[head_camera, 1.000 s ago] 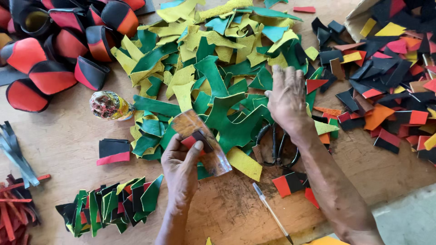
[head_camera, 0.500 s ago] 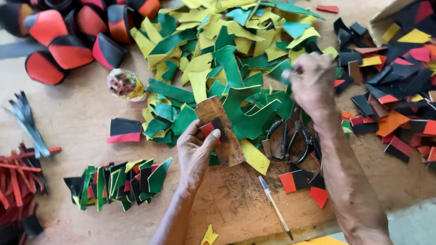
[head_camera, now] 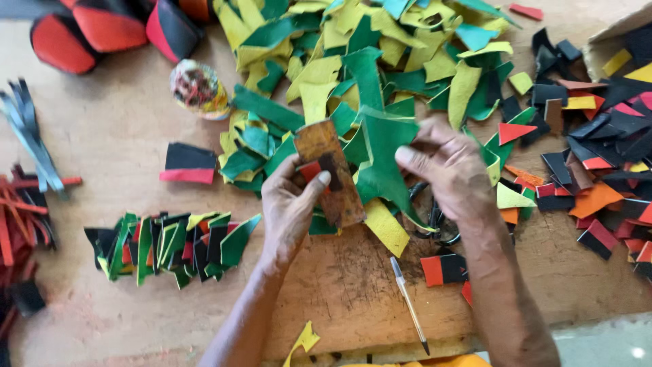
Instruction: The person uses shears to cut green, red, black, and yellow foam or rubber pieces into smaller shapes on a wooden workbench. They repeatedly pick up pieces, trim edges, and place the cut pieces into a growing stack on the left side of the table.
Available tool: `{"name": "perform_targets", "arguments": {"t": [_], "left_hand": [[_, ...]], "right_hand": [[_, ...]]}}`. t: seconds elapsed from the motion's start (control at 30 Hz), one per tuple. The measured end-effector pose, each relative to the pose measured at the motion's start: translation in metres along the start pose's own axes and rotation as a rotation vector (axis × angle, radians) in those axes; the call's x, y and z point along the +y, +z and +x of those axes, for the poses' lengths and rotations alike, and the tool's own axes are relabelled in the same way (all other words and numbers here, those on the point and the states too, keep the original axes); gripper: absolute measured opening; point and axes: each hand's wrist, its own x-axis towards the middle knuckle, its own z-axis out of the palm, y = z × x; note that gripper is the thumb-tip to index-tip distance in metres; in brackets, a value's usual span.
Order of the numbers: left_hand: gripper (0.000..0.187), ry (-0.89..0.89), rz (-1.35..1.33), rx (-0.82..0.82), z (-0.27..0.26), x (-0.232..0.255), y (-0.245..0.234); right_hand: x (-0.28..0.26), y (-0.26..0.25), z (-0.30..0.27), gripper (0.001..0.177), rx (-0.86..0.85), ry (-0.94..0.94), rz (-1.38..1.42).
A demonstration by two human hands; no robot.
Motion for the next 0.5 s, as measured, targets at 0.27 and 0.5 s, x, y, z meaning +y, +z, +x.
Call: {"name": "perform_targets", "arguments": {"t": [0.27, 0.5], "left_hand": [[0.029, 0.001, -0.042, 0.012, 0.004, -0.002, -0.006], [0.028, 0.010, -0.061, -0.028, 0.001, 0.004, -0.002]], "right_hand": [[0.019, 0.020, -0.010, 0.009, -0.096, 0.155, -0.095], [0.034, 0.033, -0.013, 0.015, 0.015, 0.051, -0.424]]}}
